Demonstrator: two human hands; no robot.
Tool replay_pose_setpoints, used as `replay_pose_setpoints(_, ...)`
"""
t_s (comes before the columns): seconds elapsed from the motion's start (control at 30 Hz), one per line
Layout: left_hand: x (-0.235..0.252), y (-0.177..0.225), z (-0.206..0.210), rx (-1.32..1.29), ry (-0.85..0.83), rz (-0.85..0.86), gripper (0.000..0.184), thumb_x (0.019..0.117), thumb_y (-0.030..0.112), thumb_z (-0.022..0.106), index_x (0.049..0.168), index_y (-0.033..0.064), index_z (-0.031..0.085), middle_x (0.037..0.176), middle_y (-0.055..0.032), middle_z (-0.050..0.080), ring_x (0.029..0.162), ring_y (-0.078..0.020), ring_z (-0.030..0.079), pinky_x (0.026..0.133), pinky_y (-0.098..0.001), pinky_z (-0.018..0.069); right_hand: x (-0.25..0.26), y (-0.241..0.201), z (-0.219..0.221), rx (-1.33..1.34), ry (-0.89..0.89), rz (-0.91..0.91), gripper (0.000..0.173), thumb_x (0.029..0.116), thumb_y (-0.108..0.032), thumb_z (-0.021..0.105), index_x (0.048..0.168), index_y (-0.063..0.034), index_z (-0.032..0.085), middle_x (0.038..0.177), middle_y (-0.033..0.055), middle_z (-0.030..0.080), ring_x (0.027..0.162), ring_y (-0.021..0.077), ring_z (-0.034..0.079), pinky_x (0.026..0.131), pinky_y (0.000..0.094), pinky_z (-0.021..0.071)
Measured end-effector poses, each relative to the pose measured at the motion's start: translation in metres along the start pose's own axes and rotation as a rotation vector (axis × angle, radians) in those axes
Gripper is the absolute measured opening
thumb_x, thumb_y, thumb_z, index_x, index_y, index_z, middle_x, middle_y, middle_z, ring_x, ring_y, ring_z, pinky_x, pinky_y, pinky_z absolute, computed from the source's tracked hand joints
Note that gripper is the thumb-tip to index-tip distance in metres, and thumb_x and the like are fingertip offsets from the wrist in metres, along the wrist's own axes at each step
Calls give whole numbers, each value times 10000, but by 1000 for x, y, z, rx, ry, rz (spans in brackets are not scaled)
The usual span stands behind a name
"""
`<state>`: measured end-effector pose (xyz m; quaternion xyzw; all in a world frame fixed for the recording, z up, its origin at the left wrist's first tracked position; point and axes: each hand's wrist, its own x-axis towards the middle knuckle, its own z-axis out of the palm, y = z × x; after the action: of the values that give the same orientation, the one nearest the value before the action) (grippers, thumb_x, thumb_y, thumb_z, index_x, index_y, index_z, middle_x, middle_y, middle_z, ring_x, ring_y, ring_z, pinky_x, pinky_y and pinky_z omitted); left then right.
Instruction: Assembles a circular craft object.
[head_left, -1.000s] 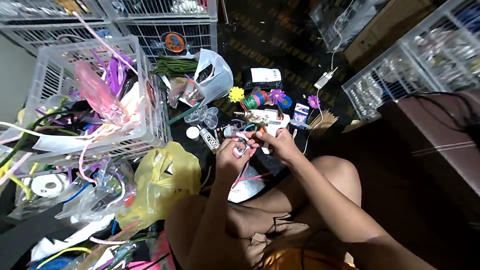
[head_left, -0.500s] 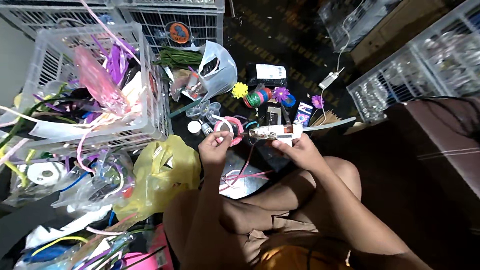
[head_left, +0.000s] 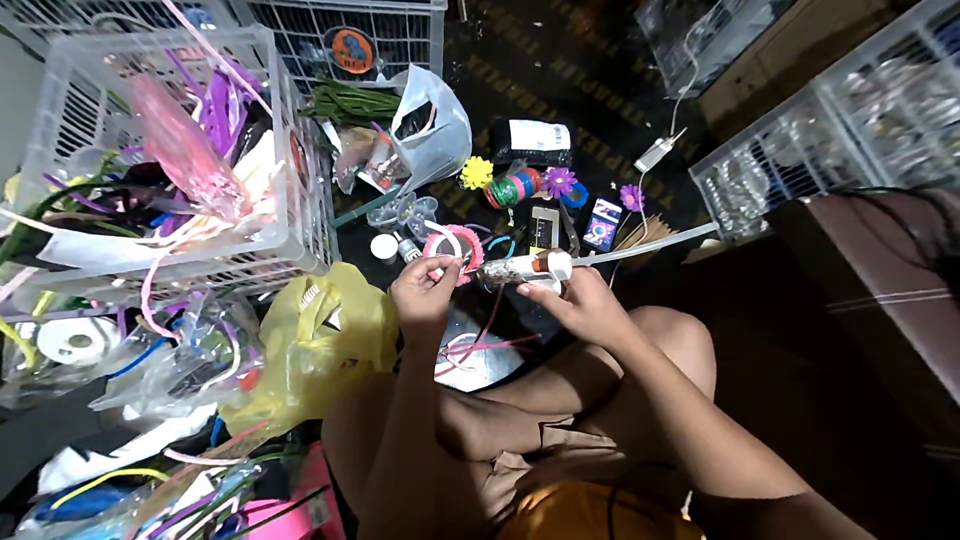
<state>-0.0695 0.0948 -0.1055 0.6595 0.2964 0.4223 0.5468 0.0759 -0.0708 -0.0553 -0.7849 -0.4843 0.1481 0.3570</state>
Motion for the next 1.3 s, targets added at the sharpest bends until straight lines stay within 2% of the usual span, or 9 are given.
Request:
replay_pose_setpoints(0.07,0,0,0,15,2,11,58,870,45,790,923,38,768,945,-26,728,801,-32,680,708,-194,580,1,-1,1,-19,-1,-11,393,982,-426,614,1152,-74,659,786,8,662,682,93,631,635,341,537)
replay_pose_setpoints(0.2,0,1,0,61,0,44,52,871,57,793,920,48,779,948,-24,737,794,-24,681,698,-186,578,2,-1,3,-35,-12,-37,411,988,-425,613,1187,-67,650,823,33,687,732,122,668,677,373,565)
replay_pose_setpoints(0.33,-1,1,1,79,3,79,49,870,51,793,916,40,780,976,-30,750,847,-20,695,735,-183,582,1,-1,1,-73,3,-27,412,983,-443,607,1131,-61,650,744,21,640,654,122,624,607,363,525)
replay_pose_setpoints(0.53,-1,-2,2,122,5,107,59,869,74,800,925,59,790,976,-29,751,802,-12,683,681,-168,563,0,1,4,-59,10,-50,403,980,-443,611,1125,-71,663,774,14,655,663,100,624,614,334,529)
replay_pose_setpoints(0.73,-1,-1,1,152,10,135,49,876,81,789,919,57,786,961,-24,745,774,-1,663,674,-161,545,0,1,0,-70,28,-38,421,980,-432,613,1135,-44,659,760,43,652,661,142,628,613,378,528)
replay_pose_setpoints(0.9,-2,0,3,158,7,127,52,875,77,791,924,60,789,970,-27,749,760,-4,666,658,-163,553,0,1,5,-52,5,-35,412,978,-452,608,1105,-64,668,752,9,654,660,95,628,616,337,536)
replay_pose_setpoints(1.07,-3,-2,3,167,12,130,61,868,80,798,927,63,793,940,-25,739,739,-5,652,626,-159,535,0,5,0,-103,36,-47,435,981,-461,599,1119,-53,654,721,26,615,602,136,584,562,371,501)
replay_pose_setpoints(1.17,-3,-2,4,188,-1,142,58,877,83,793,929,59,789,977,-42,747,819,-28,695,703,-184,582,-1,6,0,-118,51,-56,439,980,-457,602,1109,-41,658,734,40,639,630,157,624,582,394,527)
replay_pose_setpoints(1.3,-3,-2,4,238,8,199,52,876,73,786,922,50,791,991,-59,756,866,-39,702,760,-193,575,-2,5,2,-137,60,-77,428,986,-430,601,1152,-39,656,771,55,662,661,168,642,606,397,541)
